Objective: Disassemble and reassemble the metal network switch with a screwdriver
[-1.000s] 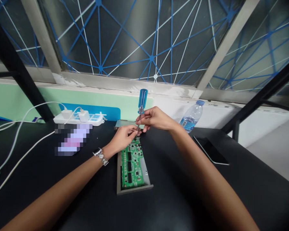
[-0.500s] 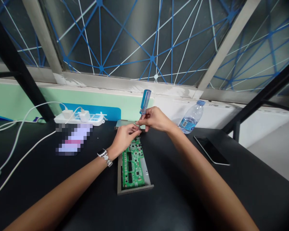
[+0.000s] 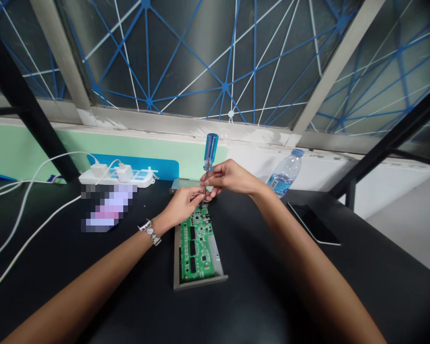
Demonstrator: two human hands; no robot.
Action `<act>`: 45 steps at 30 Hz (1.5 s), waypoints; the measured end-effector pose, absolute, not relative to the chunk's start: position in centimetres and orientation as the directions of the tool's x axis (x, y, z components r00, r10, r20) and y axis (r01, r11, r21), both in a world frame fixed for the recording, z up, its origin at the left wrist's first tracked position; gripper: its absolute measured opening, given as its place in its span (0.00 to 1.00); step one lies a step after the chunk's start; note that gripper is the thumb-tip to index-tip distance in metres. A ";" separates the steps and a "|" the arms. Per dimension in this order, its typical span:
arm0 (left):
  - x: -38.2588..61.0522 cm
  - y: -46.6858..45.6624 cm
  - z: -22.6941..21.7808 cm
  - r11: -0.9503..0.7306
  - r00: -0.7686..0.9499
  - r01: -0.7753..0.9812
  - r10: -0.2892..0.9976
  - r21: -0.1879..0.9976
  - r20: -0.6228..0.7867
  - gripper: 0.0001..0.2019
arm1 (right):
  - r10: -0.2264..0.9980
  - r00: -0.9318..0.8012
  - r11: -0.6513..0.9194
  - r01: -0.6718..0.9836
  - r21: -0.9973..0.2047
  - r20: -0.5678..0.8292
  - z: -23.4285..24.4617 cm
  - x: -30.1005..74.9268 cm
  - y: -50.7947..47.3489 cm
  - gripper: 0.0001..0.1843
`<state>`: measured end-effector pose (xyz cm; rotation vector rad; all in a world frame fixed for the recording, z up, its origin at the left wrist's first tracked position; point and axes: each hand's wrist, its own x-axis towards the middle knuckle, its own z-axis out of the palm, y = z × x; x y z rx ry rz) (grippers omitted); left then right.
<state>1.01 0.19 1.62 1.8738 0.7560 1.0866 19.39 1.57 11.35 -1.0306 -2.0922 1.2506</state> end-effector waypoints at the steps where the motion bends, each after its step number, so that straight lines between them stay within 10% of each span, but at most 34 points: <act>1: 1.0 0.2 1.7 -0.480 0.452 0.094 0.801 0.872 0.393 0.10 | 0.807 -0.589 0.307 0.353 -0.884 0.045 11.3 19.4 1.6 0.10; 11: 1.7 -0.6 1.7 -0.487 0.202 0.239 0.871 0.840 0.447 0.08 | 0.859 -0.499 0.334 0.379 -0.863 0.114 11.0 18.8 1.5 0.14; 31: 0.9 0.0 1.9 -0.479 0.484 0.110 0.791 0.871 0.373 0.11 | 0.823 -0.558 0.345 0.344 -0.873 0.105 11.2 19.1 1.5 0.13; 45: 1.4 -0.3 1.2 -0.462 0.306 0.171 0.864 0.870 0.399 0.07 | 0.854 -0.479 0.427 0.424 -0.799 0.203 10.8 18.7 1.5 0.12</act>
